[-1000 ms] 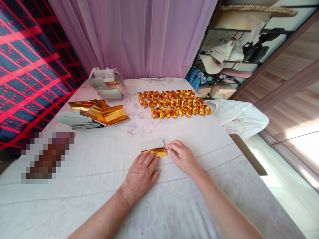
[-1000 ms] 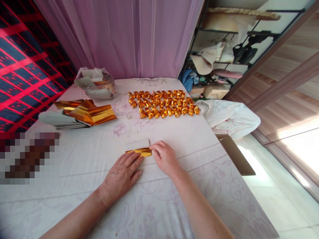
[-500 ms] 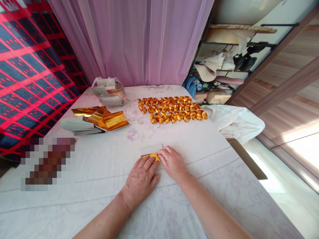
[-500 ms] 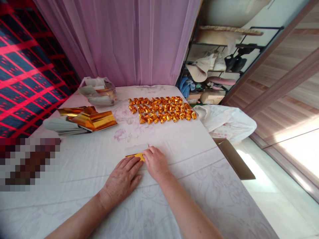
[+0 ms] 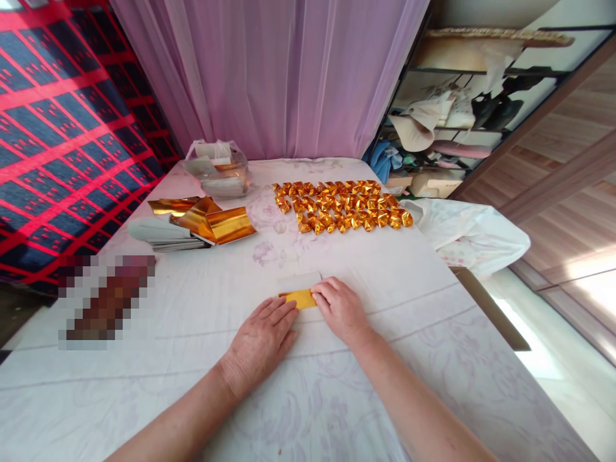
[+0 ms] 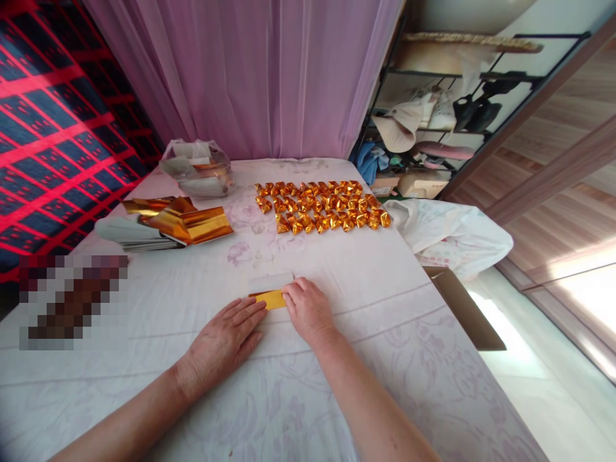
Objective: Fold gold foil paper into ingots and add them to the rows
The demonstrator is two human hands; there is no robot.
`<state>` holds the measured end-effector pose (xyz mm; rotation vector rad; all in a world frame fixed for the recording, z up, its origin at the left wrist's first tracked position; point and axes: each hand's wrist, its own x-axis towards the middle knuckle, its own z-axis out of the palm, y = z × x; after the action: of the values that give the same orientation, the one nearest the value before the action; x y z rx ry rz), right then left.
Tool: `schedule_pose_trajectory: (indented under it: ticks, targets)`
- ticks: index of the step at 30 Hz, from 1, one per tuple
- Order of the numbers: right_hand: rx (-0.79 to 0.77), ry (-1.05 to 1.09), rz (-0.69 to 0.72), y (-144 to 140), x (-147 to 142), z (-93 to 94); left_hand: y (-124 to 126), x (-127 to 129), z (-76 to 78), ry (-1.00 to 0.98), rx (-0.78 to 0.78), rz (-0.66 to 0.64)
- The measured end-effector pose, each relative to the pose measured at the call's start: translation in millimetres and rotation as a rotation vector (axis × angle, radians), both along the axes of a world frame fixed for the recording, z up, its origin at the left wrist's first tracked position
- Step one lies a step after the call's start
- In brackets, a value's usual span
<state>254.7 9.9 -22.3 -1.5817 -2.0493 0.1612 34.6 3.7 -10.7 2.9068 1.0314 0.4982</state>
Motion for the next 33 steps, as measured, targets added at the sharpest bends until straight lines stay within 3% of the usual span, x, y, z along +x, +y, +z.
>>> schedule_pose_trajectory:
  ticks: [14,22,29,33]
  targets:
    - [-0.050,0.003,-0.008,0,1,4.2,2,-31,8.8,-0.016,-0.120,0.066]
    - [-0.043,-0.024,-0.007,-1,0,4.3,-4,-14,20.9,-0.082,0.017,0.032]
    - [-0.034,-0.003,-0.003,0,1,3.4,9,-10,-0.6,0.091,-0.064,0.004]
    - [0.014,0.005,-0.042,-5,-2,10.8,8,-13,-5.5,0.102,-0.094,0.021]
